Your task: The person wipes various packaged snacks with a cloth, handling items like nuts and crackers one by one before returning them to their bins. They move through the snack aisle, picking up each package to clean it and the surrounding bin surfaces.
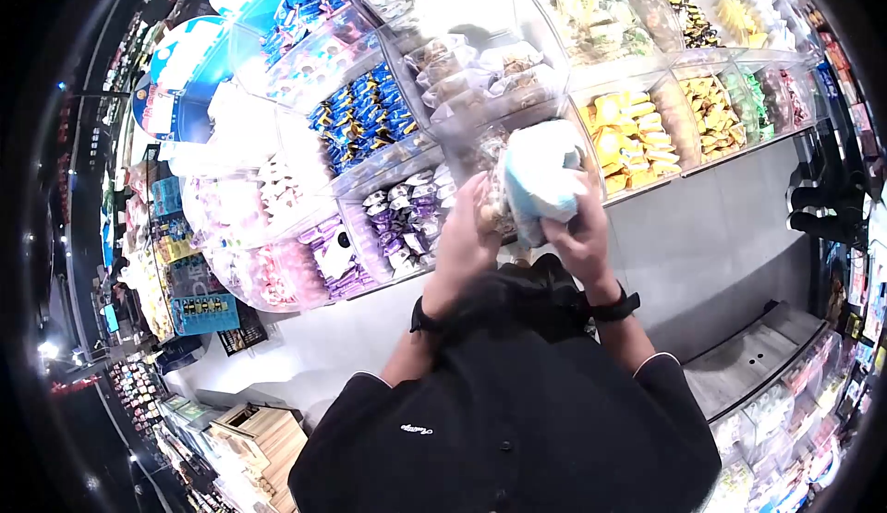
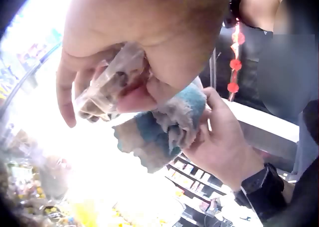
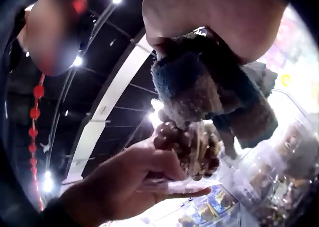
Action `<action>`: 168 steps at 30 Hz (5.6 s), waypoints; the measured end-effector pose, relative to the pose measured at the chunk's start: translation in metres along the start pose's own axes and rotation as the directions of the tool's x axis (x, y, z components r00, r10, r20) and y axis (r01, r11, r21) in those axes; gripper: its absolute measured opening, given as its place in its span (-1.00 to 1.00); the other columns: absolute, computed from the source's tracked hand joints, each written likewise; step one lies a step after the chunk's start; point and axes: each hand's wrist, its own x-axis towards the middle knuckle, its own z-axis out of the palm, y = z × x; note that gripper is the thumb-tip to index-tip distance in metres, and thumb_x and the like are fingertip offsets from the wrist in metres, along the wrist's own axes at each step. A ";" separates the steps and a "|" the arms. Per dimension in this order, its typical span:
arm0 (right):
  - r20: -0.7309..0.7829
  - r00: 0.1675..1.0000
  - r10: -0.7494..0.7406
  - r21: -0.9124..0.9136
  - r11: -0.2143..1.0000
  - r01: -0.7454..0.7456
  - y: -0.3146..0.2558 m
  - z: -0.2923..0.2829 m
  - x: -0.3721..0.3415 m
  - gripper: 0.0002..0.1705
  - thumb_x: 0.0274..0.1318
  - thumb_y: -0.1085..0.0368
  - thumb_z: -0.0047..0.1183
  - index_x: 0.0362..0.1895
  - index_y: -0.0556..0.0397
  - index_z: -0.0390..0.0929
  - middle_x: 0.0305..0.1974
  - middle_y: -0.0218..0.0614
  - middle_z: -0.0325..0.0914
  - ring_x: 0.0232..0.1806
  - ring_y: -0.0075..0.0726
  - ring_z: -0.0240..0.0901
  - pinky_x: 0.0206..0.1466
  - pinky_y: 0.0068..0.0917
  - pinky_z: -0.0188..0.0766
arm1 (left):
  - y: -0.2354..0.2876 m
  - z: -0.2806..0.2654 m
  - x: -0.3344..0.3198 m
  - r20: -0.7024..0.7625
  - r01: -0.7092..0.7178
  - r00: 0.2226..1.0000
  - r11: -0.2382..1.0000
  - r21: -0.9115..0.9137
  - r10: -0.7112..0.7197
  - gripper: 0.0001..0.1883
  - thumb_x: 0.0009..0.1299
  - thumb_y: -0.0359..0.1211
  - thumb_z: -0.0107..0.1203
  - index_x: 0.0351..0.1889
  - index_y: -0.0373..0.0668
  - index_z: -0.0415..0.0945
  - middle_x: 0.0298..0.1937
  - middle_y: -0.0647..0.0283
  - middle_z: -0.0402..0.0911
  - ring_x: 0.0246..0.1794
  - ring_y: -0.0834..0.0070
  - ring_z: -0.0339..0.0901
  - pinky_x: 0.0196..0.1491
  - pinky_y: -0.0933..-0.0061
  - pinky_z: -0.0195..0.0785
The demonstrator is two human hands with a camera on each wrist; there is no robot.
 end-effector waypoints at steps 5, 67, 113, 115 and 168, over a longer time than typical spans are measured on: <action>0.263 0.851 -0.455 -0.388 0.758 0.525 -0.002 0.016 0.006 -0.40 -0.33 0.49 0.15 -0.01 0.23 0.42 -0.08 -0.05 0.41 -0.06 0.03 0.40 -0.01 -0.28 0.38 | -0.019 0.013 -0.011 0.310 0.334 0.941 0.522 -0.785 -0.137 -0.30 0.09 -0.64 -0.04 0.28 -0.26 0.08 0.06 0.25 0.40 0.06 0.54 0.39 0.07 0.49 0.31; 0.079 0.989 0.126 -0.732 0.681 -0.028 -0.015 0.048 -0.029 -0.44 -0.23 0.32 0.13 0.02 0.01 0.46 -0.11 -0.13 0.44 -0.03 0.01 0.38 0.08 -0.29 0.34 | -0.057 -0.009 -0.028 0.241 -0.337 0.924 0.929 0.151 0.296 0.00 0.12 -0.46 0.23 0.42 -0.29 -0.26 -0.08 -0.09 0.55 -0.19 0.04 0.56 -0.26 0.18 0.45; -0.206 0.876 0.437 0.229 0.891 -0.391 0.004 -0.371 0.053 -0.46 0.03 0.52 -0.17 0.18 0.25 0.29 0.03 -0.24 0.44 0.05 -0.41 0.40 0.14 -0.47 0.33 | -0.019 0.189 0.118 -0.150 0.454 0.878 0.890 -0.037 -0.454 -0.41 0.15 -0.38 0.07 0.21 -0.23 0.31 -0.02 -0.01 0.54 -0.02 0.15 0.50 0.04 0.30 0.35; -0.210 0.870 0.445 0.281 0.880 -0.382 0.003 -0.357 0.056 -0.47 0.04 0.52 -0.16 0.18 0.24 0.29 0.03 -0.25 0.44 0.05 -0.40 0.40 0.14 -0.46 0.32 | -0.021 0.177 0.109 -0.155 0.398 0.856 0.820 -0.410 -0.493 -0.45 0.20 -0.47 -0.02 0.23 -0.25 0.28 -0.05 0.04 0.56 -0.08 0.28 0.54 -0.01 0.40 0.40; -0.221 0.945 0.243 0.102 0.969 -0.225 -0.023 -0.209 0.059 -0.52 0.12 0.38 0.08 0.14 0.17 0.32 0.05 -0.29 0.42 0.06 -0.40 0.33 0.09 -0.42 0.31 | 0.124 0.156 0.103 0.271 0.197 0.962 0.786 -0.586 -0.038 -0.56 0.22 -0.47 0.21 0.08 -0.30 0.41 -0.09 0.20 0.55 -0.07 0.51 0.49 0.00 0.50 0.34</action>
